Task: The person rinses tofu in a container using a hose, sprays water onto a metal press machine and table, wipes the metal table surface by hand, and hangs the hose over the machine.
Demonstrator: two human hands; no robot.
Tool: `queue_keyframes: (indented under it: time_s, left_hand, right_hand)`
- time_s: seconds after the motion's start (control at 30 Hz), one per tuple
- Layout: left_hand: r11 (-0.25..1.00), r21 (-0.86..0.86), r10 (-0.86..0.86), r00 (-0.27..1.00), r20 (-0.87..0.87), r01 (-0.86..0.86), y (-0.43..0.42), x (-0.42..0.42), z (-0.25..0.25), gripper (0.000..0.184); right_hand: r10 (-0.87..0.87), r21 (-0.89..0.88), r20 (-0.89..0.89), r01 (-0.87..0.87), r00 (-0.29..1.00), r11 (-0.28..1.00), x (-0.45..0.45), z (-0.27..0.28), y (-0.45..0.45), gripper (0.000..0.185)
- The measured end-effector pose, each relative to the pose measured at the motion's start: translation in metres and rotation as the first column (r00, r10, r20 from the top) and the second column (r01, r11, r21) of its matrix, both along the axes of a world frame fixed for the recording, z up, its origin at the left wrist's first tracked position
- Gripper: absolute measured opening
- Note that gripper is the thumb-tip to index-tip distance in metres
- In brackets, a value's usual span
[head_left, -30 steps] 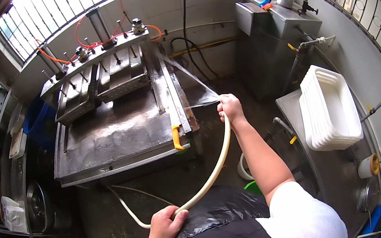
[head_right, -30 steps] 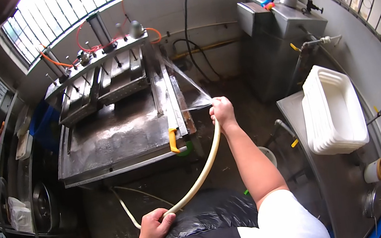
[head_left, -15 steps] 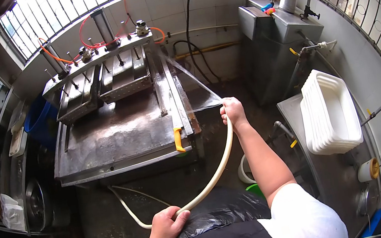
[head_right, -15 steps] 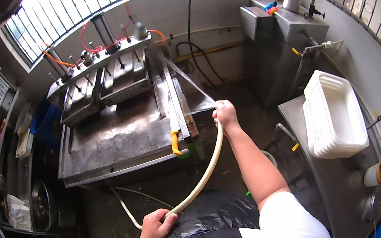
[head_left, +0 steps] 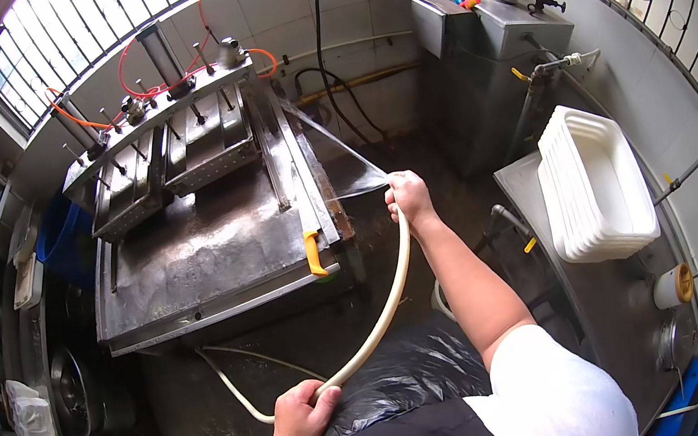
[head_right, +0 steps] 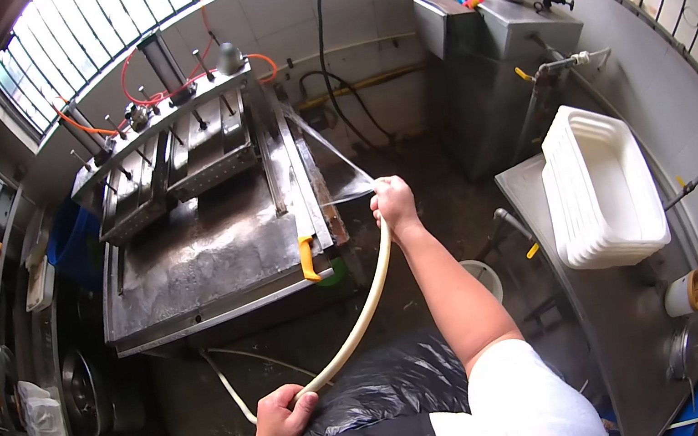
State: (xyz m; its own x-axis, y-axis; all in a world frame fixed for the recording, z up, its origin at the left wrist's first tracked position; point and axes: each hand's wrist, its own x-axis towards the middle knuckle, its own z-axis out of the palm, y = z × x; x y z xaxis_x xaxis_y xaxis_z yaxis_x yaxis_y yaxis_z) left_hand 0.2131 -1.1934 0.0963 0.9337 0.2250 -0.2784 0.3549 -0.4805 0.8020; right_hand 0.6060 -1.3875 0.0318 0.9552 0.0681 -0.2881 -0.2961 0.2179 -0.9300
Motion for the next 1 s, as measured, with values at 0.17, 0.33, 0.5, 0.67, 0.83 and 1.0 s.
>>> queue_keyframes:
  time_s: [0.17, 0.33, 0.5, 0.67, 0.83, 1.0]
  left_hand:
    - [1.0, 0.014, -0.008, 0.999, 0.036, 0.008, -0.001, 0.0, 0.0, 0.029]
    - [1.0, 0.013, -0.006, 1.0, 0.015, 0.006, -0.001, 0.002, 0.002, 0.03]
    - [1.0, 0.017, -0.003, 1.0, 0.025, 0.002, 0.0, 0.002, -0.001, 0.031]
    - [0.999, 0.044, -0.027, 1.0, 0.01, 0.026, 0.002, 0.002, -0.001, 0.037]
    - [0.998, 0.058, -0.038, 0.999, 0.032, 0.036, 0.005, 0.001, 0.001, 0.041]
    - [0.996, 0.057, -0.062, 0.998, -0.018, 0.063, 0.008, 0.001, 0.009, 0.039]
  right_hand:
    - [-0.008, 0.007, 0.007, 0.008, 1.0, 1.0, 0.001, 0.0, 0.0, 0.015]
    - [0.004, -0.017, -0.002, -0.004, 1.0, 1.0, 0.001, 0.003, 0.001, 0.014]
    - [0.01, -0.036, 0.003, -0.01, 1.0, 0.999, 0.002, 0.004, 0.002, 0.017]
    - [-0.004, -0.029, -0.012, 0.004, 1.0, 1.0, 0.0, 0.008, 0.002, 0.017]
    - [0.018, -0.013, 0.005, -0.018, 1.0, 1.0, 0.001, 0.007, 0.0, 0.02]
    - [0.034, 0.043, 0.009, -0.034, 0.999, 0.999, 0.006, 0.002, -0.004, 0.02]
